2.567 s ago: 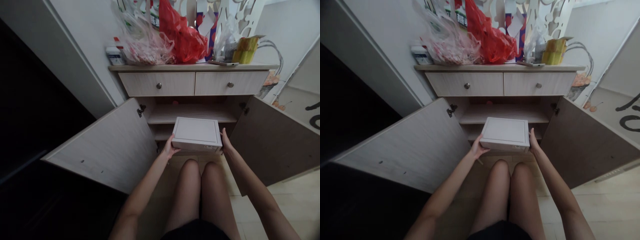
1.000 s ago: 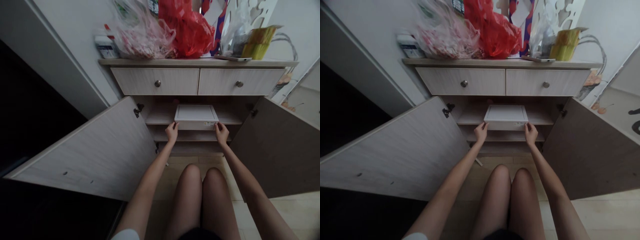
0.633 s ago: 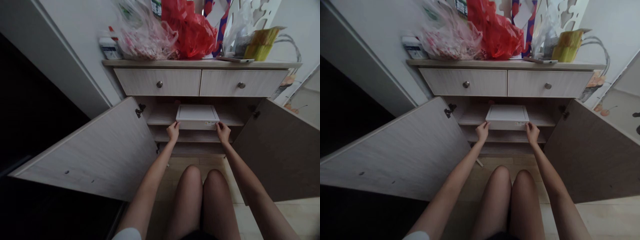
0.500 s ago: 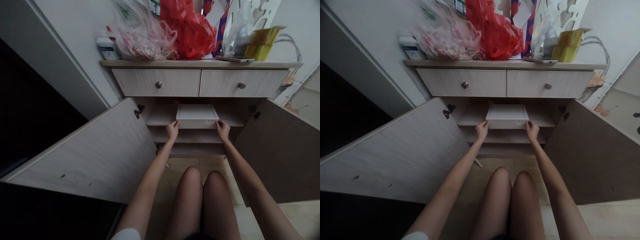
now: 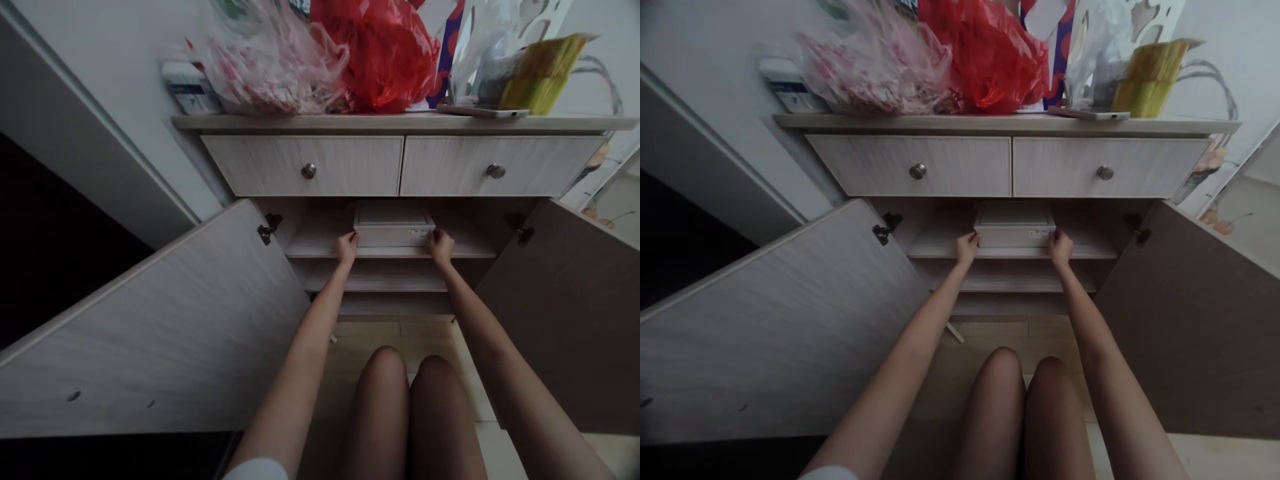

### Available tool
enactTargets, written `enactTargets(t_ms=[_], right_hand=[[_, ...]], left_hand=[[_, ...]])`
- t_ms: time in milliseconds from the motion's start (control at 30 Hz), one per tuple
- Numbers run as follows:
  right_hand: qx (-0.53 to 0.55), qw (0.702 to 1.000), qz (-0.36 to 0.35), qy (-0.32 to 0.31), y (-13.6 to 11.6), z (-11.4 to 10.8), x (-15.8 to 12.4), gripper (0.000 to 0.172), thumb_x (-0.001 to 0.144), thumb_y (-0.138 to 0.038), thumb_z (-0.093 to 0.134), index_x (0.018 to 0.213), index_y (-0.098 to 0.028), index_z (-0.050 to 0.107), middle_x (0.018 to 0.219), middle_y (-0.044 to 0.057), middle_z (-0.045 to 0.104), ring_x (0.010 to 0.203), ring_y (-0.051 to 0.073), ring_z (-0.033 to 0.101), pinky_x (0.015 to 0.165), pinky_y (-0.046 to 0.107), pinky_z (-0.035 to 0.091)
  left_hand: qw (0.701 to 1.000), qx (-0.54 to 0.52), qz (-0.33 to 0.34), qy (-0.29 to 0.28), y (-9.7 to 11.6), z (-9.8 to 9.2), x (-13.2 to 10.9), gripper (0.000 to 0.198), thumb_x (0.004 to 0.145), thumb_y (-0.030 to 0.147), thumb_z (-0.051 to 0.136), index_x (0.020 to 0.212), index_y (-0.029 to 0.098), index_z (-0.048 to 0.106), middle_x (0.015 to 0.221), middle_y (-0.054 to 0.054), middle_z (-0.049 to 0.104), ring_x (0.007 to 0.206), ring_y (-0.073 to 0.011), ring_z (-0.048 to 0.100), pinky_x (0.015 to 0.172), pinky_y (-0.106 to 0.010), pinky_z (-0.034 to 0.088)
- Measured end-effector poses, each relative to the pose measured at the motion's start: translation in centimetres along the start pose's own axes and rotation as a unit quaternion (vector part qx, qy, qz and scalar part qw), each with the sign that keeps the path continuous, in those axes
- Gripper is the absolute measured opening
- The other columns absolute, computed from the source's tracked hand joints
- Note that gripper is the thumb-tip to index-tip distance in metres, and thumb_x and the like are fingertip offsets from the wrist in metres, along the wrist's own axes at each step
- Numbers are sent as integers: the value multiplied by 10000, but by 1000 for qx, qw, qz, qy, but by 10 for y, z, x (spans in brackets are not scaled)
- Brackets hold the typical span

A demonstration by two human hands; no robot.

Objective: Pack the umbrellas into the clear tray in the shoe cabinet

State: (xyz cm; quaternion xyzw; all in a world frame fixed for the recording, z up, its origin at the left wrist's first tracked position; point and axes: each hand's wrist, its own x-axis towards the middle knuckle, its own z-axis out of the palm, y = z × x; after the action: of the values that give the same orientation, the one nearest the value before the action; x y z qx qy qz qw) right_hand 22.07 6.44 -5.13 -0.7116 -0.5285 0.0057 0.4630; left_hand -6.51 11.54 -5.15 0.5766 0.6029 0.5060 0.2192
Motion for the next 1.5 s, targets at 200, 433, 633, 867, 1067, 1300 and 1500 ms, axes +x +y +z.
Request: enactTargets(t_ms=[200,433,633,867,1067,1300,1500], right_hand=[[-32,999,21,-7,-3,14,19,360,909,-318,416,1007,-116,698,982,217,708,913,315,664,822,381,466],[-44,999,18,-14,0,29,36,380,901,-289,407,1048,-95,700,1013,226,704,914,334,653,828,413,463],[-49,999,9,-11,5,40,50,357,897,-281,415,1019,-108,703,1020,227,700,936,328,653,824,397,465],[-69,997,14,-14,4,46,59,357,907,-270,420,991,-90,717,976,239,703,925,330,656,805,404,469],[-66,998,21,-3,3,49,69,331,868,-257,467,943,-87,741,908,236,707,909,332,659,763,386,481],[-84,996,33,-26,-2,46,75,320,870,-246,496,963,-77,752,916,252,709,912,352,674,769,426,503],[-39,997,49,-48,-6,40,76,374,881,-361,518,940,-72,747,938,275,704,997,379,656,837,454,494]], left_hand=[[1000,7,1,0,-6,12,25,269,870,222,635,1100,131,739,1167,-173,710,1121,-277,669,935,-355,514],[1000,28,4,3,-11,22,44,284,883,257,625,1121,146,734,1174,-161,711,1129,-268,663,928,-339,502],[998,55,23,1,-11,26,55,301,899,280,601,1119,125,736,1154,-173,718,1097,-284,673,886,-325,500],[996,78,40,-8,-12,30,68,263,892,277,597,1045,145,766,1076,-171,744,1036,-279,692,852,-326,498],[994,101,33,-18,-11,35,79,254,892,280,585,983,135,773,1005,-169,757,980,-272,698,806,-315,487],[992,117,27,-36,-1,30,84,215,883,247,602,898,116,772,969,-182,755,955,-272,698,807,-322,479],[991,128,-4,-42,18,27,77,174,868,219,633,850,103,761,910,-181,751,966,-298,702,799,-339,494]])
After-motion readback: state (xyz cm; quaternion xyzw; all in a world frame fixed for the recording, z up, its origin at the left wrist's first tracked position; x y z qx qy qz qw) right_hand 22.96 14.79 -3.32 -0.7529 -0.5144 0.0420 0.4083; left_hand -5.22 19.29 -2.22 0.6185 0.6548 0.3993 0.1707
